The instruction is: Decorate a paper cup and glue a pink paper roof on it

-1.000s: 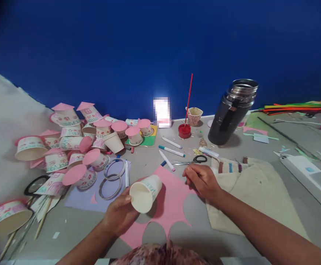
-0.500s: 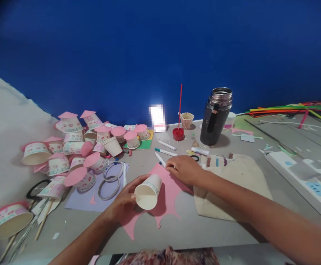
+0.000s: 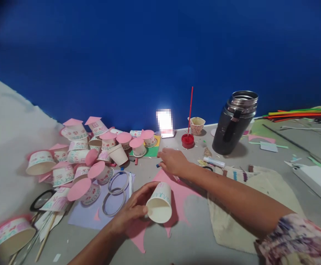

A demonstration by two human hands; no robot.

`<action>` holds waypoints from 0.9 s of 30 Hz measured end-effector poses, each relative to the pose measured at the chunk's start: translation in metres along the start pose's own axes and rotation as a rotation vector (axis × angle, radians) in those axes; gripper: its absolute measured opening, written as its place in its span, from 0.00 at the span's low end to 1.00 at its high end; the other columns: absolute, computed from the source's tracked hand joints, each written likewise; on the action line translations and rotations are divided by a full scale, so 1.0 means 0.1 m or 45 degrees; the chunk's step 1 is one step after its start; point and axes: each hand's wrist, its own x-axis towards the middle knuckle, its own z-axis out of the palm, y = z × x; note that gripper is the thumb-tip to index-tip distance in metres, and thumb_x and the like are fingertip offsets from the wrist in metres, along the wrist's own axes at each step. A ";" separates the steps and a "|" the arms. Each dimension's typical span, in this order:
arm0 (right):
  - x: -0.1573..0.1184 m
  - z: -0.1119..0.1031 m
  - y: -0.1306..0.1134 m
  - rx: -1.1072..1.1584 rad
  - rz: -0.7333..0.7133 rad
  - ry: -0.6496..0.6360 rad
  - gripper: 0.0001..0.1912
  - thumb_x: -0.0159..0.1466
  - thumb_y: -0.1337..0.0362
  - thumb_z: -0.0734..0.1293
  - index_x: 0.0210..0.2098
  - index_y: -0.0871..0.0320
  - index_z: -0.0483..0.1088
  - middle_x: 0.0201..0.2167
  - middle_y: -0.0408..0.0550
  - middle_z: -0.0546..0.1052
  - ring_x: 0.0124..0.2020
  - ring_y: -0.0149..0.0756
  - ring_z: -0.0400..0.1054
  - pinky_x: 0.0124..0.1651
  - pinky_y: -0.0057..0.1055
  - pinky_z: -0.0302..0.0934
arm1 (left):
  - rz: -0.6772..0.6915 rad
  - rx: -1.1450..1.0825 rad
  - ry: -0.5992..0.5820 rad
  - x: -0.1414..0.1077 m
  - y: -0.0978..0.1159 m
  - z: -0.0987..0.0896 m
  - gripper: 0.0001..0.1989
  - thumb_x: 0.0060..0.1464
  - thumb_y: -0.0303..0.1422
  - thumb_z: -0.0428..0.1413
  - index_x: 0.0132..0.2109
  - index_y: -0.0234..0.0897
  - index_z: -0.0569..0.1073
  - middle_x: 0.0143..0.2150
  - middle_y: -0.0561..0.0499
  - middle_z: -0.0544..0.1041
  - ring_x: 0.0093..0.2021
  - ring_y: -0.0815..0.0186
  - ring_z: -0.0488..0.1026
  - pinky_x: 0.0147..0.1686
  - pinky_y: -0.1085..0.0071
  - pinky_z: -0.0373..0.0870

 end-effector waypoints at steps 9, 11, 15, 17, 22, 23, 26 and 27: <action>-0.25 -0.36 0.01 0.541 0.146 0.257 0.20 0.72 0.51 0.60 0.37 0.58 0.77 0.29 0.47 0.80 0.30 0.36 0.72 0.33 0.31 0.65 | 0.161 -0.616 0.390 0.29 0.40 -0.09 0.31 0.43 0.39 0.69 0.56 0.37 0.79 0.47 0.44 0.84 0.54 0.47 0.78 0.59 0.51 0.72; -0.25 -0.27 -0.02 0.705 0.084 0.178 0.24 0.69 0.48 0.63 0.53 0.59 0.76 0.40 0.52 0.83 0.36 0.38 0.76 0.36 0.33 0.69 | 0.186 -0.657 0.372 0.37 0.34 -0.05 0.27 0.41 0.35 0.68 0.51 0.36 0.81 0.45 0.45 0.84 0.51 0.51 0.79 0.57 0.55 0.73; -0.27 -0.05 -0.08 1.070 -0.024 -0.056 0.61 0.52 0.45 0.78 0.76 0.56 0.51 0.68 0.62 0.70 0.61 0.51 0.71 0.54 0.43 0.71 | 0.283 -0.555 0.383 0.43 0.20 -0.06 0.31 0.39 0.28 0.68 0.55 0.40 0.80 0.49 0.47 0.83 0.47 0.58 0.79 0.49 0.65 0.75; -0.29 0.02 -0.10 1.080 -0.002 -0.059 0.65 0.50 0.46 0.81 0.77 0.56 0.49 0.68 0.63 0.69 0.66 0.54 0.66 0.61 0.49 0.67 | 0.324 -0.451 0.364 0.42 0.17 -0.09 0.36 0.40 0.29 0.71 0.60 0.43 0.78 0.55 0.47 0.82 0.51 0.56 0.78 0.51 0.65 0.75; -0.30 0.07 -0.02 1.026 0.038 0.061 0.57 0.51 0.47 0.81 0.73 0.53 0.58 0.65 0.60 0.72 0.65 0.55 0.67 0.66 0.53 0.62 | 0.375 -0.152 0.188 0.40 0.17 -0.17 0.45 0.44 0.38 0.76 0.69 0.50 0.69 0.69 0.43 0.72 0.69 0.46 0.68 0.65 0.56 0.69; -0.30 0.08 0.00 1.018 0.025 0.082 0.55 0.51 0.47 0.82 0.72 0.53 0.60 0.64 0.59 0.72 0.64 0.55 0.67 0.66 0.52 0.62 | 0.378 -0.124 0.155 0.40 0.17 -0.18 0.47 0.44 0.38 0.76 0.70 0.51 0.68 0.71 0.43 0.69 0.72 0.45 0.65 0.67 0.54 0.67; -0.32 0.08 0.03 1.025 -0.039 0.102 0.53 0.50 0.48 0.83 0.69 0.52 0.63 0.64 0.58 0.72 0.64 0.54 0.68 0.64 0.48 0.66 | 0.372 -0.068 0.141 0.40 0.18 -0.20 0.47 0.43 0.40 0.76 0.69 0.51 0.68 0.73 0.42 0.67 0.74 0.43 0.61 0.70 0.52 0.64; -0.32 0.08 0.03 1.028 -0.066 0.088 0.54 0.49 0.48 0.83 0.69 0.52 0.63 0.64 0.58 0.73 0.63 0.53 0.69 0.62 0.47 0.67 | 0.371 -0.046 0.159 0.39 0.19 -0.20 0.45 0.43 0.40 0.76 0.68 0.50 0.70 0.72 0.42 0.68 0.74 0.43 0.63 0.69 0.53 0.65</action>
